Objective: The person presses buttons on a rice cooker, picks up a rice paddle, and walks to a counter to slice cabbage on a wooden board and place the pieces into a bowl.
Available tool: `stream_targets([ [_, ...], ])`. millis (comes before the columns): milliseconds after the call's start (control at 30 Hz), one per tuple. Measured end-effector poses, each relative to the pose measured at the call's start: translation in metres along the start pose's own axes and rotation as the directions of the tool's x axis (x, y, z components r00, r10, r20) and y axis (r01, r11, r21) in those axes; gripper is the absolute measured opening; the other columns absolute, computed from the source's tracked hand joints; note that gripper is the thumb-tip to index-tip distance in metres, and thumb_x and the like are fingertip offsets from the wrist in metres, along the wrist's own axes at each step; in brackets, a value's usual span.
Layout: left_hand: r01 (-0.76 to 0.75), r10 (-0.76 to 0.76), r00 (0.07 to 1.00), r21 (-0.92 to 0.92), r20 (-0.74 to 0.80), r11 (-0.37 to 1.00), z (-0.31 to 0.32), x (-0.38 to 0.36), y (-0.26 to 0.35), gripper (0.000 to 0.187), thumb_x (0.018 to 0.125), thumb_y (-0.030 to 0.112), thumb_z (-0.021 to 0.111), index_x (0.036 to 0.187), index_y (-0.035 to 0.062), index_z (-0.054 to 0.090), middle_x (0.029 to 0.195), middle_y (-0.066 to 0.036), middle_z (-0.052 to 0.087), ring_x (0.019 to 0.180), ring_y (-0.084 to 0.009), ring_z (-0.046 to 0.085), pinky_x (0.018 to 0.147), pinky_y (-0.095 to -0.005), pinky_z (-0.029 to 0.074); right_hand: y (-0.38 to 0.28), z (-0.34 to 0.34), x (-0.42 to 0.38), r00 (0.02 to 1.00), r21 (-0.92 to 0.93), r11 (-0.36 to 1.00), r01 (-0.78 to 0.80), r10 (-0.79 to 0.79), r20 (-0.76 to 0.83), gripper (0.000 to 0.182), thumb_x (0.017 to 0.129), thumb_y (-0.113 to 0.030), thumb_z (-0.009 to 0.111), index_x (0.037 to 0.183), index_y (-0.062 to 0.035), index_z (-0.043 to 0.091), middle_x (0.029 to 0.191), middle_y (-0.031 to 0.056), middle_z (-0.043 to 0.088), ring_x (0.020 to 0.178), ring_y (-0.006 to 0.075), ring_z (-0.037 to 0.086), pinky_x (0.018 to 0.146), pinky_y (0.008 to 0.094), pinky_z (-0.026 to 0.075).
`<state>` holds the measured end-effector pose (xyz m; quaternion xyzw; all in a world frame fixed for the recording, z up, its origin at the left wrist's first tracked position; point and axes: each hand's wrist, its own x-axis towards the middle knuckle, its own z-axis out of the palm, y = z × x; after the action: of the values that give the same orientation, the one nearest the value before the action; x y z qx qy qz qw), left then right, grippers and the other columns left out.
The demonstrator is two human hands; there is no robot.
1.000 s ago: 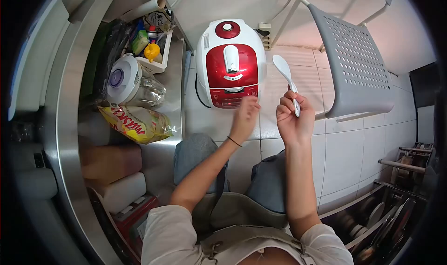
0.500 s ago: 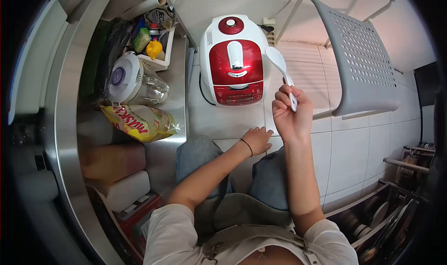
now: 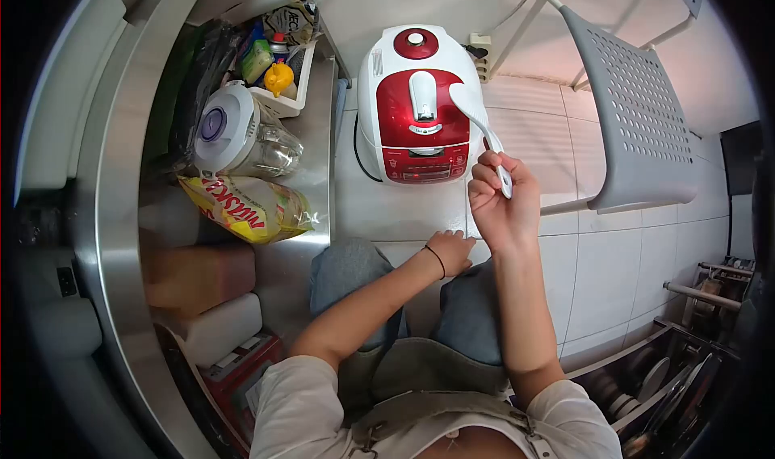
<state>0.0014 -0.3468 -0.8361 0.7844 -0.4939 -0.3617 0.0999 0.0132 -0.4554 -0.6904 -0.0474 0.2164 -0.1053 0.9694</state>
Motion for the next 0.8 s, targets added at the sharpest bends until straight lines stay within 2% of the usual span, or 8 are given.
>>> stream_targets([
  [300,0.015,-0.019,0.998,-0.065,-0.057,0.998,-0.004,-0.004,-0.006,0.043,0.080,0.029,0.064,0.115,0.0066,0.056,0.109,-0.019,0.060,0.102,-0.0343,0.060,0.084,-0.0464,0.049,0.006,-0.006,0.011,1.000,0.016,1.000,-0.011,0.011,-0.014,0.021,0.091,-0.004,0.040,0.110,0.0045,0.045,0.079,0.0025,0.049,0.058,0.0083,0.039,0.051,0.0222,0.034],
  [367,0.020,-0.020,1.000,0.002,0.003,1.000,-0.014,-0.008,-0.003,0.046,0.085,0.035,0.063,0.120,0.0067,0.056,0.112,-0.019,0.060,0.102,-0.0362,0.060,0.089,-0.0450,0.048,0.001,-0.012,0.015,0.999,0.047,0.999,0.022,-0.024,0.046,0.006,0.091,-0.007,0.041,0.091,-0.0012,0.042,0.078,0.0035,0.049,0.060,0.0099,0.039,0.053,0.0244,0.036],
  [400,0.020,-0.020,1.000,-0.003,0.004,1.000,-0.013,-0.008,-0.004,0.046,0.085,0.035,0.063,0.120,0.0067,0.056,0.112,-0.019,0.060,0.102,-0.0362,0.060,0.089,-0.0450,0.048,-0.002,-0.013,0.015,0.998,0.049,0.998,0.042,-0.044,0.033,0.007,0.092,-0.007,0.041,0.088,-0.0014,0.042,0.078,0.0033,0.049,0.060,0.0100,0.039,0.053,0.0243,0.036],
  [500,0.021,-0.022,1.000,-0.036,-0.006,0.999,-0.010,-0.007,-0.006,0.049,0.085,0.035,0.063,0.125,0.0087,0.053,0.111,-0.019,0.060,0.103,-0.0354,0.060,0.090,-0.0444,0.047,-0.011,-0.017,0.020,0.991,0.041,0.991,0.124,-0.126,0.043,0.007,0.092,-0.007,0.041,0.087,-0.0017,0.042,0.078,0.0031,0.049,0.060,0.0101,0.039,0.053,0.0242,0.036],
  [800,0.027,-0.028,0.999,-0.038,-0.018,0.999,-0.010,-0.005,-0.010,0.048,0.084,0.033,0.064,0.126,0.0111,0.052,0.107,-0.017,0.060,0.100,-0.0349,0.060,0.086,-0.0449,0.048,-0.014,-0.019,0.023,0.994,0.094,0.990,0.106,-0.109,0.023,0.005,0.092,-0.006,0.040,0.092,-0.0016,0.042,0.078,0.0031,0.048,0.060,0.0102,0.038,0.054,0.0242,0.036],
])
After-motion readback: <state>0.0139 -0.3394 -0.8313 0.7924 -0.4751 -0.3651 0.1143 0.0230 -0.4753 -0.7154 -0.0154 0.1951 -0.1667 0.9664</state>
